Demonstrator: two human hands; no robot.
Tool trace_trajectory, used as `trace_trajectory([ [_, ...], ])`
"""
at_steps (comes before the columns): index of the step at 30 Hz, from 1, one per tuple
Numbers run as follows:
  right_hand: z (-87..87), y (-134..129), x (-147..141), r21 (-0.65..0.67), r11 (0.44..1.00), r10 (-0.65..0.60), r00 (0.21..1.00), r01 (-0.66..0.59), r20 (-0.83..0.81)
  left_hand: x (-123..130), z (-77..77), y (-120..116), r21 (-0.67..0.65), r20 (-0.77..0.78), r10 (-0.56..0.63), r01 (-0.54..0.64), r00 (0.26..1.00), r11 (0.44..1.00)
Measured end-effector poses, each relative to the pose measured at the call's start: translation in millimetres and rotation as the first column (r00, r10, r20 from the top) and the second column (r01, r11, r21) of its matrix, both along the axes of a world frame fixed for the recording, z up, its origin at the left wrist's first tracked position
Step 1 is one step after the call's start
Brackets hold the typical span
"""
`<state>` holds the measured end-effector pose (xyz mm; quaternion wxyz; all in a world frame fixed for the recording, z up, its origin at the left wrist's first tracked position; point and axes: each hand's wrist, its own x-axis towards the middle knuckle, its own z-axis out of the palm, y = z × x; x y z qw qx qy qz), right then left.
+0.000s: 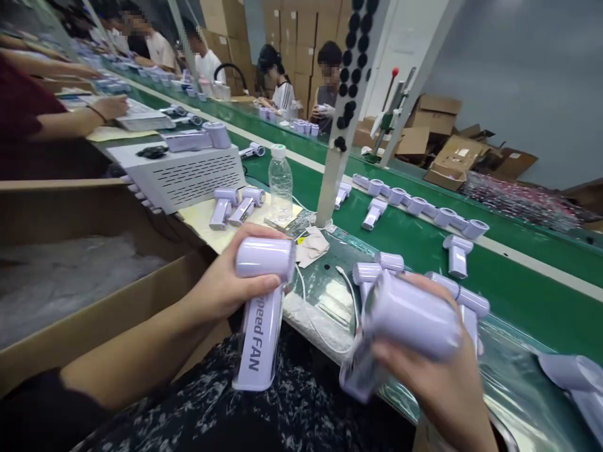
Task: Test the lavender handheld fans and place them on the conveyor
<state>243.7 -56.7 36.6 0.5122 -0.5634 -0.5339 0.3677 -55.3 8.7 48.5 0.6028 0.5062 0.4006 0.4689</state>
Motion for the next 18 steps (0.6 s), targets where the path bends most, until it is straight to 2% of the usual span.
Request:
trace_trajectory([
  [1, -2.7, 17.3, -11.2, -0.033, 0.998, -0.039, 0.987, 0.045, 0.158, -1.3, -4.6, -1.3, -0.019, -0.038, -0.007, 0.007, 0.999, 1.0],
  [2, -6.9, 35.9, -23.0, -0.063, 0.995, -0.057, 0.939, 0.083, 0.338, -2.7, -8.7, -2.5, -0.038, -0.07, -0.018, 0.015, 0.997, 0.999],
  [4, -19.9, 71.6, -46.9, -0.138, 0.987, 0.021, 0.773, 0.086, 0.634, -6.3, -15.2, -4.8, -0.052, -0.125, -0.036, 0.03, 0.992, 0.998],
  [6, -37.4, 98.5, -67.9, -0.229, 0.973, 0.158, 0.607, 0.041, 0.779, -11.0, -19.1, -8.3, -0.065, -0.16, -0.047, 0.037, 0.986, 0.997],
  [7, -46.5, 107.4, -76.4, -0.263, 0.965, 0.209, 0.551, 0.02, 0.808, -13.6, -20.2, -10.7, -0.082, -0.167, -0.048, 0.035, 0.985, 0.996],
  [9, -61.7, 116.6, -88.0, -0.287, 0.958, 0.255, 0.493, -0.013, 0.831, -18.7, -21.7, -16.4, -0.13, -0.171, -0.04, 0.018, 0.984, 0.991],
  [11, -69.2, 118.6, -92.5, -0.275, 0.961, 0.26, 0.474, -0.04, 0.841, -22.9, -24.4, -21.6, -0.163, -0.171, -0.025, -0.003, 0.985, 0.987],
  [14, -63.8, 121.0, -93.1, -0.203, 0.977, 0.21, 0.451, -0.064, 0.868, -25.8, -33.4, -24.3, -0.186, -0.132, -0.01, -0.015, 0.991, 0.982],
  [15, -58.7, 124.1, -94.6, -0.152, 0.985, 0.172, 0.482, -0.081, 0.859, -26.2, -37.5, -23.5, -0.189, -0.106, -0.01, -0.011, 0.994, 0.982],
  [16, -53.2, 129.2, -98.0, -0.099, 0.989, 0.143, 0.552, -0.108, 0.821, -26.7, -41.9, -22.2, -0.191, -0.071, -0.013, -0.001, 0.997, 0.982],
  [18, -43.0, 145.4, -111.6, -0.009, 0.984, 0.138, 0.735, -0.177, 0.664, -29.4, -50.3, -19.9, -0.183, 0.002, -0.033, 0.032, 0.999, 0.983],
])
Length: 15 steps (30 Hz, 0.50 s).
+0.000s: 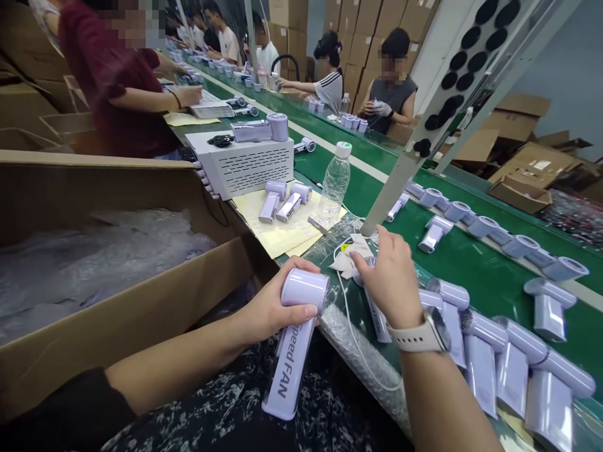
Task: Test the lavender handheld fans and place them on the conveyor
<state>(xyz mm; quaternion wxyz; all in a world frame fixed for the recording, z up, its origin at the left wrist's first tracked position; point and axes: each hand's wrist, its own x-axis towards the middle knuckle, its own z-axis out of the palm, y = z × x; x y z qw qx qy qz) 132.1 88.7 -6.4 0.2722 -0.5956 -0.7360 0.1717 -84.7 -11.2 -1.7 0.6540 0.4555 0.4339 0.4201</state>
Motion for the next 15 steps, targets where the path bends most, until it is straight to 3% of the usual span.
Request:
trace_trajectory([
  [2, 5.2, 23.7, -22.3, -0.009, 0.999, 0.047, 0.977, -0.05, -0.21, -7.2, -7.2, -1.6, 0.012, 0.041, -0.03, 0.029, 0.999, 1.0],
  [4, 4.4, 52.1, -49.2, -0.035, 0.998, 0.031, 0.953, -0.044, -0.301, -19.4, -14.1, -10.8, 0.032, -0.033, 0.004, -0.003, 0.999, 0.999],
  [7, -2.5, 95.1, -87.3, -0.064, 0.998, -0.04, 0.908, 0.014, -0.416, -41.0, -26.2, -38.7, 0.075, -0.304, 0.243, -0.231, 0.921, 0.97],
  [10, -4.5, 126.6, -110.6, -0.112, 0.994, -0.063, 0.835, 0.002, -0.546, -55.6, -36.8, -69.0, -0.01, -0.451, 0.396, -0.448, 0.8, 0.894],
  [13, 4.4, 132.3, -112.2, -0.136, 0.99, -0.054, 0.767, -0.044, -0.64, -61.5, -38.6, -80.5, -0.054, -0.474, 0.429, -0.512, 0.769, 0.857],
  [15, 13.6, 114.4, -103.0, -0.137, 0.989, -0.05, 0.719, -0.063, -0.694, -63.6, -36.2, -74.2, -0.013, -0.422, 0.445, -0.496, 0.79, 0.868],
])
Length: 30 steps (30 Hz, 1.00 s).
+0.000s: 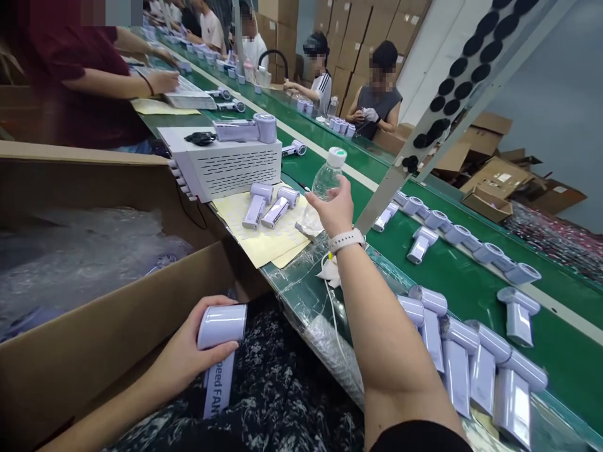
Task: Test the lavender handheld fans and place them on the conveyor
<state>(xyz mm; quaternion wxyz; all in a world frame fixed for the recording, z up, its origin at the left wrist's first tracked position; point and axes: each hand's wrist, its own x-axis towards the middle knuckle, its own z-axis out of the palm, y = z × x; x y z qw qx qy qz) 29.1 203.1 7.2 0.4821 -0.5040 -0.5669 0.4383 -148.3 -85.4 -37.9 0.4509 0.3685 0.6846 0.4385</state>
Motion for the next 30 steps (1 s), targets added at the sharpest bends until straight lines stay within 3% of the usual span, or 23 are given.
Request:
trace_trajectory([
  [2, 6.1, -35.9, 13.1, -0.021, 0.999, 0.027, 0.997, -0.029, -0.078, -2.2, 2.3, 13.8, 0.087, 0.074, -0.027, 0.02, 0.997, 0.996],
  [5, 0.4, -106.4, 30.8, -0.191, 0.967, 0.113, 0.958, -0.167, -0.265, -4.6, 4.0, 38.5, 0.146, 0.258, -0.018, -0.021, 0.966, 0.989],
  [6, -5.4, -128.3, 34.7, -0.366, 0.888, 0.065, 0.866, -0.277, -0.496, -4.5, 4.7, 46.1, 0.134, 0.33, 0.0, -0.047, 0.944, 0.99],
  [7, -12.2, -147.1, 37.3, -0.473, 0.797, -0.003, 0.78, -0.376, -0.625, -3.9, 5.6, 52.9, 0.109, 0.399, 0.023, -0.073, 0.916, 0.991],
  [9, -25.3, -173.1, 39.3, -0.552, 0.673, -0.126, 0.659, -0.492, -0.741, -0.8, 8.2, 63.3, 0.055, 0.497, 0.071, -0.113, 0.865, 0.992],
  [10, -30.6, -180.4, 39.2, -0.56, 0.654, -0.154, 0.636, -0.508, -0.756, 1.4, 9.5, 66.6, 0.033, 0.519, 0.09, -0.125, 0.85, 0.992],
  [16, -45.8, -183.6, 36.9, -0.548, 0.637, -0.247, 0.53, -0.542, -0.811, 13.1, 4.3, 60.9, -0.072, 0.489, 0.146, -0.127, 0.86, 0.989],
  [21, -54.7, -186.3, 39.7, -0.536, 0.64, -0.28, 0.483, -0.55, -0.83, 12.2, -3.3, 49.0, -0.06, 0.515, 0.088, -0.066, 0.853, 0.996],
  [25, -56.3, -189.8, 43.8, -0.533, 0.64, -0.276, 0.483, -0.553, -0.831, 10.4, -3.2, 51.9, -0.09, 0.529, 0.075, -0.032, 0.845, 0.995],
  [30, -56.7, -189.0, 43.3, -0.53, 0.662, -0.213, 0.544, -0.53, -0.811, 17.8, -7.2, 57.1, -0.168, 0.536, 0.102, -0.012, 0.838, 0.986],
])
